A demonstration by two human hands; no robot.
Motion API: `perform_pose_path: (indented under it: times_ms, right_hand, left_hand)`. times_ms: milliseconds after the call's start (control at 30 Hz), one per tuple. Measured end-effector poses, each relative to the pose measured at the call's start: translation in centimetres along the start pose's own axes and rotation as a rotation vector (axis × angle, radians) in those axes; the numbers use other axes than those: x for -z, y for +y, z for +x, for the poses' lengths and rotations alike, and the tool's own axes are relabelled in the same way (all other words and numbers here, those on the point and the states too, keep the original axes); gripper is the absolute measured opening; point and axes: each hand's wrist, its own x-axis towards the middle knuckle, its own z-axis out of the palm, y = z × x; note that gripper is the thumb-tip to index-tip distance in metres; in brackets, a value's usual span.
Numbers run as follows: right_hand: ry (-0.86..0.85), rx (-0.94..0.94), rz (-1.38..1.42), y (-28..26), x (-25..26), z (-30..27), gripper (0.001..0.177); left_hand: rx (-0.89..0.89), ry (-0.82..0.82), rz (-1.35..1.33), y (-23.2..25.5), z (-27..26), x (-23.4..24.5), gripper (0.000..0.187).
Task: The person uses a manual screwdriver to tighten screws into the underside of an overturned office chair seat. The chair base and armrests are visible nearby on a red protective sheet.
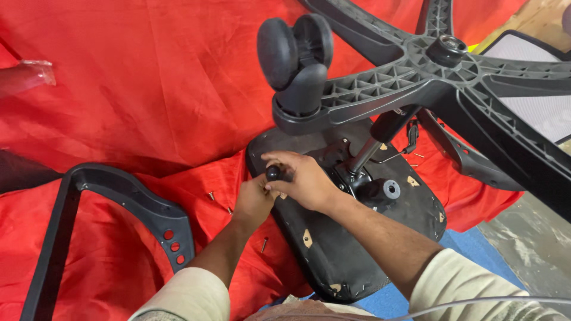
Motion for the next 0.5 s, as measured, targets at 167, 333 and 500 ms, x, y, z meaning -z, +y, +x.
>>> perform_pose_path:
  times_ms: [167, 333, 500]
  right_hand:
    - [0.030, 0.133, -0.032, 0.7, -0.8, -0.2, 0.039]
    - [0.184, 0.123, -0.192, 1.2, -0.5, -0.1, 0.035]
    - [0.048, 0.388, -0.285, 1.6, 1.6, -0.5, 0.038]
  left_hand:
    - [0.086, 0.041, 0.127, 0.8, 0.2, 0.0, 0.011]
    - [0.128, 0.033, 0.200, 2.3, 0.4, -0.3, 0.019]
    - [0.114, -0.094, 0.119, -0.6, 1.0, -1.4, 0.023]
